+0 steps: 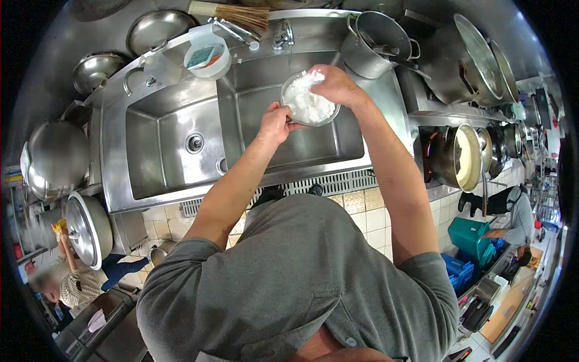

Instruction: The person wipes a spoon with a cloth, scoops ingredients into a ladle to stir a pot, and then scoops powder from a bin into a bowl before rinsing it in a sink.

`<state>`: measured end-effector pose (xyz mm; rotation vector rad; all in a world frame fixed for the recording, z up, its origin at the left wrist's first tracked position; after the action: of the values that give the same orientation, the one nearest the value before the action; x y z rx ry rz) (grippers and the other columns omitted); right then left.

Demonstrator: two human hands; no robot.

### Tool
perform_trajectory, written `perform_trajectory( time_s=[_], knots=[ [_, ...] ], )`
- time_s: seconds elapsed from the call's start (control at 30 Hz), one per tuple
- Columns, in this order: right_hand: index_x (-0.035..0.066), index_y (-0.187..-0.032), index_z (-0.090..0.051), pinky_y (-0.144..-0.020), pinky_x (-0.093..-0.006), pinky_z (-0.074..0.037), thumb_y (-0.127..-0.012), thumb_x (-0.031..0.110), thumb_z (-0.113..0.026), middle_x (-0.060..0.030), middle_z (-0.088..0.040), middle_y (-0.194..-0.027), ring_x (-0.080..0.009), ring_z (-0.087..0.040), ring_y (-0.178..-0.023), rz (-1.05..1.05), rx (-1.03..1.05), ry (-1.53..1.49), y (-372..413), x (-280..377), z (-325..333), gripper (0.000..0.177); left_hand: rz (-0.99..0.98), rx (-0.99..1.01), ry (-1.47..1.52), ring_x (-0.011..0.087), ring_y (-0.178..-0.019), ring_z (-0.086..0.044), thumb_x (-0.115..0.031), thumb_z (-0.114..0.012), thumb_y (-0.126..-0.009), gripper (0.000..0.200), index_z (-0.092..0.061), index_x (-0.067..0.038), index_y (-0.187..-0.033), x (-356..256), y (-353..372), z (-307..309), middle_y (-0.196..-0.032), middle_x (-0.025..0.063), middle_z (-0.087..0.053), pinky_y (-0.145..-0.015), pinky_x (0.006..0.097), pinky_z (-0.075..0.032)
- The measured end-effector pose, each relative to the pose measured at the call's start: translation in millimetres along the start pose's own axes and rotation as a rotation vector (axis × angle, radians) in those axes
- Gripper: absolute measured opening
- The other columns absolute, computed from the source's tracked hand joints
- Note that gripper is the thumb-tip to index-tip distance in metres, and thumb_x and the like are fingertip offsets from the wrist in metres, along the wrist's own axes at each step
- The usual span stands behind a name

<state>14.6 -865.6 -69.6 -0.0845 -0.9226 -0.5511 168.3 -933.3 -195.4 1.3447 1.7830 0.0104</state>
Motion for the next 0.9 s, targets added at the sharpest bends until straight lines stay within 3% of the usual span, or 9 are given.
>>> perform_trajectory(
  time_s=[0.07,0.1,0.2,0.23,0.33,0.67,0.73,0.83,0.9],
  knots=[
    [0.006,-0.117,-0.063,-0.093,-0.0374,-0.05,-0.069,0.014,-0.071,-0.0208,-0.065,-0.114,-0.0315,-0.064,-0.104,0.204,0.015,0.266,4,8,-8,0.049,-0.008,-0.005,0.013,0.0377,-0.092,-0.064,0.003,-0.05,-0.083,0.016,-0.046,-0.003,-0.096,-2,1,-1,-0.104,0.0178,-0.057,-0.069,0.0623,-0.06],
    [0.01,-0.13,-0.055,-0.103,-0.0395,-0.044,-0.069,0.016,-0.073,-0.023,-0.052,-0.134,-0.0344,-0.053,-0.123,0.181,0.144,0.386,7,9,-16,0.064,-0.009,-0.003,0.012,0.0377,-0.092,-0.064,0.003,-0.05,-0.083,0.016,-0.046,-0.003,-0.096,-2,0,0,-0.104,0.0178,-0.057,-0.069,0.0623,-0.06],
    [0.018,-0.138,-0.049,-0.107,-0.0418,-0.041,-0.069,0.018,-0.076,-0.0231,-0.041,-0.145,-0.0384,-0.045,-0.13,0.277,0.097,0.657,14,2,-40,0.074,-0.024,0.006,0.011,0.0371,-0.089,-0.064,0.003,-0.051,-0.082,0.015,-0.045,-0.004,-0.095,-4,-3,0,-0.101,0.0174,-0.057,-0.067,0.0622,-0.06],
    [0.025,-0.143,-0.044,-0.108,-0.0439,-0.041,-0.072,0.017,-0.076,-0.0225,-0.029,-0.153,-0.0432,-0.039,-0.134,0.148,0.149,0.727,19,9,-42,0.078,-0.025,0.005,0.016,0.037,-0.088,-0.063,0.003,-0.051,-0.082,0.016,-0.045,-0.004,-0.095,-5,-4,0,-0.101,0.0172,-0.057,-0.067,0.0621,-0.06],
    [0.029,-0.144,-0.043,-0.106,-0.0438,-0.044,-0.079,0.013,-0.071,-0.0167,-0.025,-0.156,-0.0394,-0.037,-0.137,0.019,0.137,0.839,12,6,-54,0.073,-0.029,-0.002,0.03,0.0367,-0.087,-0.063,0.003,-0.051,-0.081,0.016,-0.045,-0.004,-0.094,-4,-8,3,-0.099,0.017,-0.057,-0.066,0.0621,-0.06],
    [0.027,-0.137,-0.052,-0.106,-0.0435,-0.044,-0.08,0.012,-0.069,-0.014,-0.034,-0.151,-0.0401,-0.04,-0.133,0.068,0.106,0.85,-65,-5,-70,0.061,-0.092,-0.082,0.062,0.0348,-0.083,-0.066,0.005,-0.05,-0.08,0.013,-0.048,-0.002,-0.092,-35,-40,22,-0.096,0.0183,-0.059,-0.064,0.0544,-0.062],
    [0.022,-0.126,-0.06,-0.102,-0.0443,-0.046,-0.077,0.012,-0.069,-0.0155,-0.048,-0.14,-0.0377,-0.048,-0.126,0.151,0.079,0.765,-79,5,-65,0.051,-0.117,-0.091,0.044,0.034,-0.083,-0.066,0.004,-0.05,-0.081,0.013,-0.048,-0.001,-0.092,-47,-52,25,-0.095,0.0181,-0.059,-0.064,0.0541,-0.062],
    [0.019,-0.115,-0.065,-0.097,-0.0442,-0.048,-0.072,0.011,-0.07,-0.0173,-0.058,-0.126,-0.0366,-0.056,-0.115,0.328,0.132,0.656,-133,-10,-73,0.044,-0.139,-0.129,0.044,0.0327,-0.081,-0.066,0.004,-0.051,-0.081,0.012,-0.049,-0.001,-0.092,-60,-64,37,-0.095,0.0177,-0.059,-0.065,0.054,-0.062],
    [0.019,-0.113,-0.065,-0.097,-0.0421,-0.048,-0.069,0.011,-0.072,-0.017,-0.059,-0.121,-0.0363,-0.057,-0.113,0.291,0.182,0.582,-148,-14,-70,0.046,-0.136,-0.14,0.039,0.0319,-0.078,-0.065,0.004,-0.052,-0.082,0.01,-0.048,-0.002,-0.09,-65,-75,43,-0.094,0.0166,-0.058,-0.066,0.0564,-0.062]
  ],
)
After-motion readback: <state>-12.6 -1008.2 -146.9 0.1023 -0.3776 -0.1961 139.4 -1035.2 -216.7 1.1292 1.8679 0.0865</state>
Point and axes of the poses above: each hand's wrist, its own y-axis away from the middle knuckle, its own z-axis out of the back of the hand, x = y × z, the point moved 7 cm from there along -y, towards the middle knuckle
